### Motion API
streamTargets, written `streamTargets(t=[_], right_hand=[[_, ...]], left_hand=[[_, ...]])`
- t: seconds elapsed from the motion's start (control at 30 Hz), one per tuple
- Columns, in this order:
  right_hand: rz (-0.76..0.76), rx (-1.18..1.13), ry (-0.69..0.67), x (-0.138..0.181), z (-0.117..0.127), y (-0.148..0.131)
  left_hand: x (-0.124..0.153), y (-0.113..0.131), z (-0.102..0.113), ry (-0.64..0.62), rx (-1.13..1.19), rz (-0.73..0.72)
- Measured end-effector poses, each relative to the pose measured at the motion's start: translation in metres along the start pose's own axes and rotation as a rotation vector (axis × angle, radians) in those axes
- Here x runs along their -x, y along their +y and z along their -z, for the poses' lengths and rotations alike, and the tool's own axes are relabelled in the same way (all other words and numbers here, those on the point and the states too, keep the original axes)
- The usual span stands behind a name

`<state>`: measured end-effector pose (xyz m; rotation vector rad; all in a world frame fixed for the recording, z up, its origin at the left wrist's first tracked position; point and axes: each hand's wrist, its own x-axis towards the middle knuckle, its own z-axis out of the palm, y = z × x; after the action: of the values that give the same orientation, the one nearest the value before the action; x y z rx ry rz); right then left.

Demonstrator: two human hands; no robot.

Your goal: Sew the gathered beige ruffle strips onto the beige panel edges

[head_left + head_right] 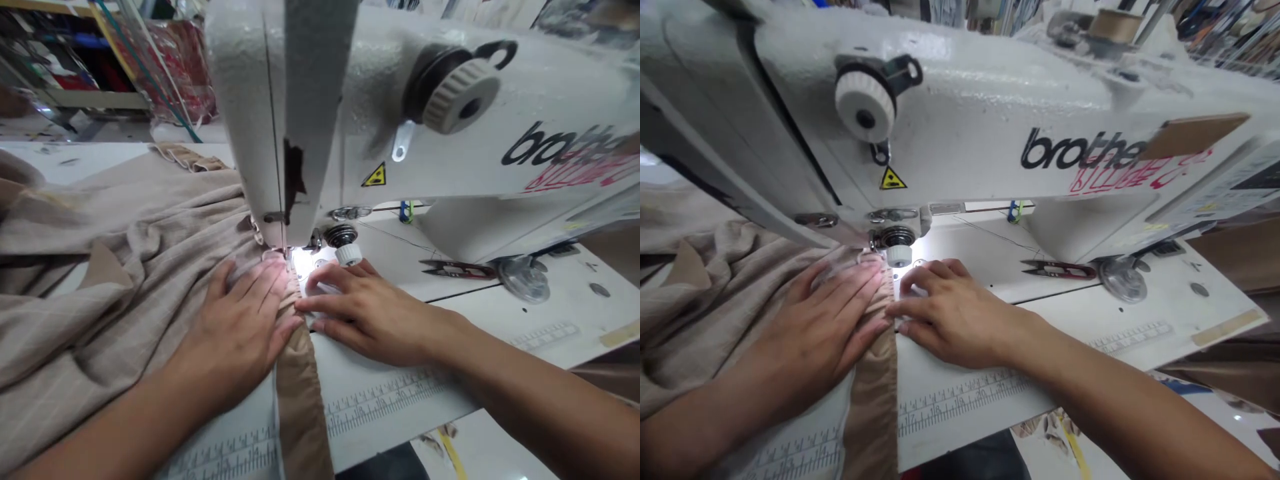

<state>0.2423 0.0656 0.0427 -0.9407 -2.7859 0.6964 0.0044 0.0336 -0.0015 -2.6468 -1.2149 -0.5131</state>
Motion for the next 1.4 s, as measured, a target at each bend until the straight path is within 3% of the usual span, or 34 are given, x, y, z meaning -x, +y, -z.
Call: streamTargets(t=[0.17, 0.33, 0.57, 0.8, 1.07, 1.2, 1.4], right_hand=[[-0.049, 0.084, 0.040, -0.008, -0.008, 0.002], [-0.038, 0.110, 0.045, -0.008, -0.008, 0.002], [-0.062, -0.049, 0.101, -0.004, -0.001, 0.018], [-0.059, -0.062, 0.176, -0.002, -0.002, 0.024], [0.076, -0.023, 0.035, 0.001, -0.003, 0.005], [0.054, 0.043, 0.043, 0.002, -0.005, 0.001], [0.018, 0.036, 0.033, 0.001, -0.003, 0.001]], left_hand=[[-0.008, -0.009, 0.000, -0.017, -0.031, 0.033], [-0.001, 0.002, 0.009, 0.024, -0.027, -0.030], [0.007, 0.016, 0.017, 0.051, 0.050, -0.009], [0.014, 0.024, 0.016, 0.040, 0.198, -0.037], [0.006, 0.018, 0.021, 0.015, 0.191, -0.040], [0.000, 0.007, 0.019, 0.001, 0.048, -0.069], [0.007, 0.007, 0.007, -0.032, 0.071, 0.038]])
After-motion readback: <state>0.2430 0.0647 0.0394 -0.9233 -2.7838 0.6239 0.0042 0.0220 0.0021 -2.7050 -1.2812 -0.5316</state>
